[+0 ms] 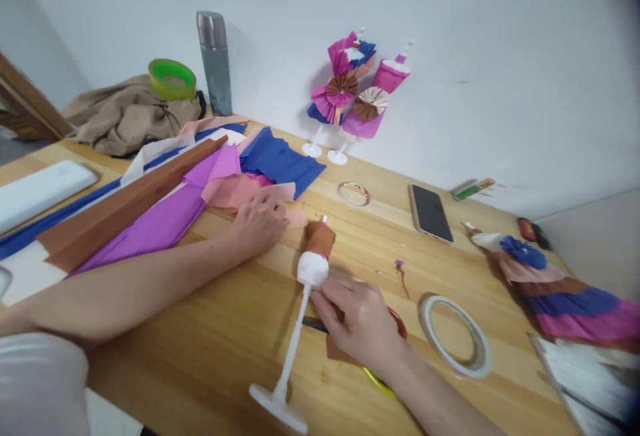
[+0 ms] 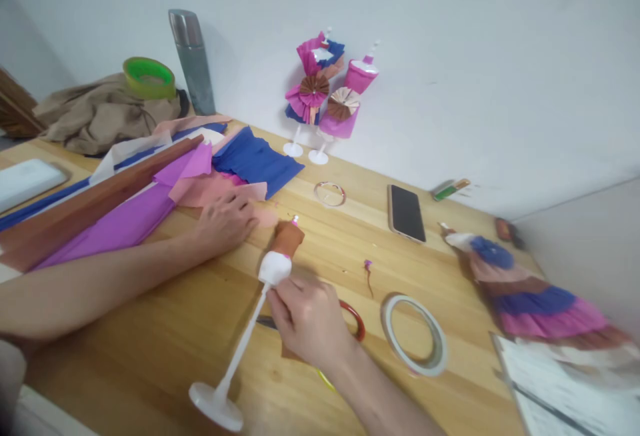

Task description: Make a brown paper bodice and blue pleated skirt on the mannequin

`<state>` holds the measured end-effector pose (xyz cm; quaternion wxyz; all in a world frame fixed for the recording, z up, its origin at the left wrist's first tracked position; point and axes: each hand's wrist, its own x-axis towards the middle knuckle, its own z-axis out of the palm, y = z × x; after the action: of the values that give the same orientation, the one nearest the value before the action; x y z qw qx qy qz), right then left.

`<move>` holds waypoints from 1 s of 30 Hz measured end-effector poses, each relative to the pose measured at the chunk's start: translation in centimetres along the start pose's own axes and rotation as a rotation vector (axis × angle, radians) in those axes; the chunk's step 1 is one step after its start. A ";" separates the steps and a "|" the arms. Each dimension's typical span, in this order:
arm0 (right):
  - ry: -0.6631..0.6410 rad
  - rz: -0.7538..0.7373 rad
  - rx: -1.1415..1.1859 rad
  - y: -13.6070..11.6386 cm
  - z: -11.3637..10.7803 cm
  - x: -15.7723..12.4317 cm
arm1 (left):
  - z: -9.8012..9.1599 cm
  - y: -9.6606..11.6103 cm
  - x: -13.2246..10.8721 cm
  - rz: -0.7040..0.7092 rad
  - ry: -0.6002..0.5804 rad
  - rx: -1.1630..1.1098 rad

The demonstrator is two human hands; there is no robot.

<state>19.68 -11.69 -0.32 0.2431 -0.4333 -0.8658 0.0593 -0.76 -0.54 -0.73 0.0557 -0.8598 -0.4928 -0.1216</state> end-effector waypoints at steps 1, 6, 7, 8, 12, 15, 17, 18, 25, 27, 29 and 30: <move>0.001 -0.005 -0.002 -0.1 0.1 -0.1 | -0.1 0.1 0.1 -0.018 0.003 0.005; 0.023 -0.029 -0.013 -0.5 0.4 -0.2 | -1.1 0.3 0.3 -0.049 0.024 0.029; 0.027 -0.033 -0.015 -0.6 0.4 -0.1 | -1.4 0.3 0.3 -0.043 0.028 0.035; 0.031 -0.034 -0.019 -0.6 0.5 -0.1 | -1.9 0.1 0.4 -0.033 0.031 0.040; 0.044 -0.046 -0.030 -0.6 0.4 0.1 | -4.4 -0.8 1.4 -0.025 0.047 0.058; 0.056 -0.063 -0.023 -0.5 0.4 0.1 | -5.7 -0.6 3.6 -0.125 0.011 0.046; 0.061 -0.078 -0.025 -0.5 0.6 0.0 | -5.6 0.2 5.6 -0.148 -0.033 0.027; 0.062 -0.088 -0.029 -0.5 0.7 -0.1 | -5.2 0.7 6.6 -0.164 -0.054 0.015; 0.095 -0.130 -0.041 -0.8 0.4 0.2 | -0.5 1.6 10.9 -0.330 -0.162 -0.101; 0.128 -0.109 -0.007 -0.8 -0.6 0.7 | -0.6 0.5 11.4 -0.355 -0.154 -0.161; 0.171 -0.055 0.052 -0.4 -2.1 1.4 | -1.7 -1.0 11.9 -0.365 -0.104 -0.235; 0.201 -0.001 0.092 -0.2 -3.0 1.8 | -2.6 -1.8 12.2 -0.374 -0.067 -0.275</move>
<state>20.04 -10.76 3.00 0.3484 -0.4248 -0.8338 0.0551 3.15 9.97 4.94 -0.1018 -0.7567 -0.6238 -0.1672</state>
